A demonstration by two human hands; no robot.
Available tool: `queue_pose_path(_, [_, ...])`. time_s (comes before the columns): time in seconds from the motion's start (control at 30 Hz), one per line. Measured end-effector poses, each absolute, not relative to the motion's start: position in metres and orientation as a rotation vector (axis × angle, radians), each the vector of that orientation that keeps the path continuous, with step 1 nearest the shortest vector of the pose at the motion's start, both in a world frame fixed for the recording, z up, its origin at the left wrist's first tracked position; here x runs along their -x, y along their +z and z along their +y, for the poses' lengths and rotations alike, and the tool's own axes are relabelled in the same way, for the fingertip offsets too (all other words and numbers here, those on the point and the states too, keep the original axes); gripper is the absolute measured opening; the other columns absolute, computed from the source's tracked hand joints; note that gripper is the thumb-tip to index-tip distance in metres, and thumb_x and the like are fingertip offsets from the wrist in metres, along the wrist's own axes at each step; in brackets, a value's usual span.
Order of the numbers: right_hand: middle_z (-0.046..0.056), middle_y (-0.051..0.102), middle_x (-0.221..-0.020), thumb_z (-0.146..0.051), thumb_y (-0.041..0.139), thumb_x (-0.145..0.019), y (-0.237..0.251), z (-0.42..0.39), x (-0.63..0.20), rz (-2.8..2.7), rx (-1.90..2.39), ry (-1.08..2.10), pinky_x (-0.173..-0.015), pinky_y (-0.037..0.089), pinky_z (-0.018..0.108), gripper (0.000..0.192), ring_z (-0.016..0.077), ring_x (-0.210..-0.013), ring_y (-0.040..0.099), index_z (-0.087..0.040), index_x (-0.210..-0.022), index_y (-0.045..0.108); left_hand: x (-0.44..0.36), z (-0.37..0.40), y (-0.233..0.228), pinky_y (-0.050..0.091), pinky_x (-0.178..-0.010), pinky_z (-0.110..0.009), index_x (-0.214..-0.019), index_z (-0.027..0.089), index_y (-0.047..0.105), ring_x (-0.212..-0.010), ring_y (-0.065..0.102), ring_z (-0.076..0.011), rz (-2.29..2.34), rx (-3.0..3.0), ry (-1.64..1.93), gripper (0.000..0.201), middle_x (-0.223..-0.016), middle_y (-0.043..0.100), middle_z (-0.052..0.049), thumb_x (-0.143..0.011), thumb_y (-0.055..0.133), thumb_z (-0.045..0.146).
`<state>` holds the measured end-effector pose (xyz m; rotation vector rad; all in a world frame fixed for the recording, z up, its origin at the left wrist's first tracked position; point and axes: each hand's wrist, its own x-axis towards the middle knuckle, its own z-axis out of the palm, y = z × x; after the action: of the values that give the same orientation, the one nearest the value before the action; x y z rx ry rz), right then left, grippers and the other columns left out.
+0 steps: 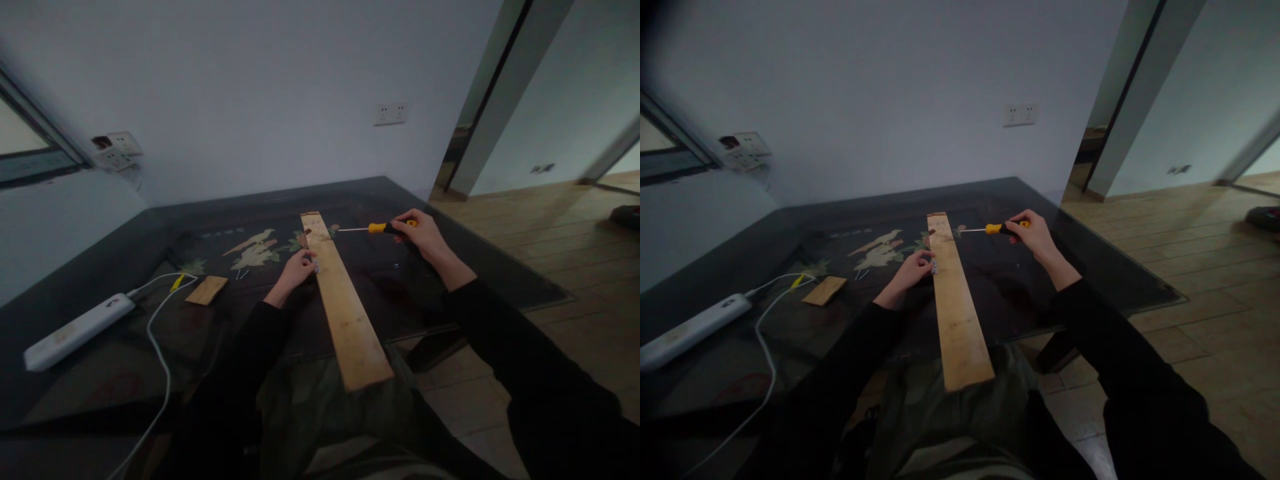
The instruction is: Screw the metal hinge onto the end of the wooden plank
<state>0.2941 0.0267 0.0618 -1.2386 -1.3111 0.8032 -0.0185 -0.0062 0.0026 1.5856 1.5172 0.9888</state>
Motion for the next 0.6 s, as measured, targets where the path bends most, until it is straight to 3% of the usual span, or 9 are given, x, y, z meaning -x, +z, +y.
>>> queue_pose_path(0.23, [-0.001, 0.06, -0.073, -0.031, 0.077, -0.071, 0.014, 0.032, -0.295, -1.127, 1.216, 0.836, -0.043, 0.05, 0.019, 0.026, 0.0069, -0.045, 0.058, -0.015, -0.082, 0.059, 0.021, -0.003, 0.002, 0.038, -0.06, -0.024, -0.097, 0.017, 0.06, -0.058, 0.055, -0.0128, 1.595, -1.655, 0.931, 0.026, -0.063, 0.06, 0.005, -0.073, 0.069, 0.017])
queue_pose_path(0.4, [-0.001, 0.061, -0.071, -0.031, 0.077, -0.07, 0.008, 0.032, -0.297, -1.127, 1.207, 0.89, -0.042, 0.05, 0.02, 0.028, 0.0082, -0.044, 0.059, -0.016, -0.082, 0.057, 0.025, 0.006, -0.009, 0.046, -0.072, -0.026, -0.086, 0.018, 0.058, -0.073, 0.061, -0.0137, 1.559, -1.624, 1.02, 0.022, -0.075, 0.062, 0.002, -0.07, 0.073, 0.015])
queue_pose_path(0.6, [0.0, 0.062, -0.073, -0.039, 0.079, -0.068, 0.006, 0.031, -0.3, -1.127, 1.214, 0.852, -0.042, 0.049, 0.019, 0.035, 0.0074, -0.045, 0.059, -0.017, -0.081, 0.057, 0.02, 0.009, -0.01, 0.048, -0.074, -0.026, -0.084, 0.017, 0.056, -0.072, 0.061, -0.0128, 1.517, -1.534, 1.009, 0.022, -0.073, 0.061, 0.002, -0.069, 0.071, 0.011])
